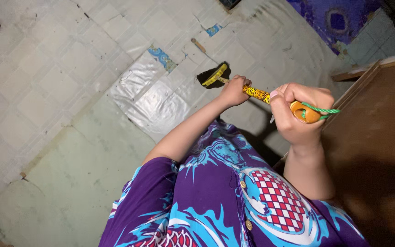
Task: The person sweeps the floor using a broom, moving the broom head across the surface to gather debris.
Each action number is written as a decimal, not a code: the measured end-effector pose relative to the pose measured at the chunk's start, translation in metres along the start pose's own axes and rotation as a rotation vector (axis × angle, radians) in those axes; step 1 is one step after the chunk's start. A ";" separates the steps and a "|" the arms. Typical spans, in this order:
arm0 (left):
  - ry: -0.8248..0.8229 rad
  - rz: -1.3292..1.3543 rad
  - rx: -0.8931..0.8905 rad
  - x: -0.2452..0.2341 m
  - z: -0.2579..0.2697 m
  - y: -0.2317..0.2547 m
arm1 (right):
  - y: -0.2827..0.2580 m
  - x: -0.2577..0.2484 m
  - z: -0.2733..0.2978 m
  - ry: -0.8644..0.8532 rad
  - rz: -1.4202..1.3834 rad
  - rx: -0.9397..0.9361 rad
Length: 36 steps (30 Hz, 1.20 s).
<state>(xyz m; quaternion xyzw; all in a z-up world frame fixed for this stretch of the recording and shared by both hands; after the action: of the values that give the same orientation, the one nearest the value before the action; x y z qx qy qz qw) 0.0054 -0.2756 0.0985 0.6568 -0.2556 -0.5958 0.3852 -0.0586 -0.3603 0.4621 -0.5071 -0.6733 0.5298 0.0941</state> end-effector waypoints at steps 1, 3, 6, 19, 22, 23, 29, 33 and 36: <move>0.028 0.009 0.017 -0.004 0.016 0.004 | -0.010 0.004 0.009 0.001 -0.070 0.009; 0.043 0.010 0.012 -0.011 0.045 0.015 | -0.028 0.006 0.026 0.000 -0.139 0.026; 0.081 -0.008 0.036 -0.030 0.088 0.049 | -0.052 -0.013 0.058 0.015 -0.229 -0.081; -0.037 -0.063 -0.103 -0.089 0.242 0.083 | -0.008 -0.071 0.118 -0.156 -0.705 0.115; -0.049 -0.091 -0.330 -0.091 0.275 0.028 | -0.028 -0.003 0.101 -0.297 -0.771 0.102; -0.084 -0.124 -0.420 -0.086 0.287 0.008 | -0.029 0.018 0.101 -0.350 -0.773 0.097; -0.103 -0.176 -0.582 -0.043 0.308 -0.052 | -0.013 0.080 0.113 -0.590 -0.692 0.214; -0.037 -0.152 -0.547 -0.007 0.269 -0.031 | -0.015 0.050 0.108 -0.630 -0.541 0.251; -0.033 -0.148 -0.440 0.012 0.225 0.003 | -0.027 0.021 0.097 -0.638 -0.332 0.162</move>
<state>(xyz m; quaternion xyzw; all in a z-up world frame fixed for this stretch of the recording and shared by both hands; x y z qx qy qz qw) -0.2128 -0.3319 0.0956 0.5640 -0.0768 -0.6746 0.4700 -0.1483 -0.4017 0.4349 -0.1911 -0.6977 0.6905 0.0038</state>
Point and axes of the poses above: each hand's wrist, its own z-axis away from the middle knuckle, its own x-axis out of the palm, y = z × x, the point moved 9 cm from there along -z, towards the middle knuckle, and after that the axes turned 1 degree about z, right-handed, at the moved point
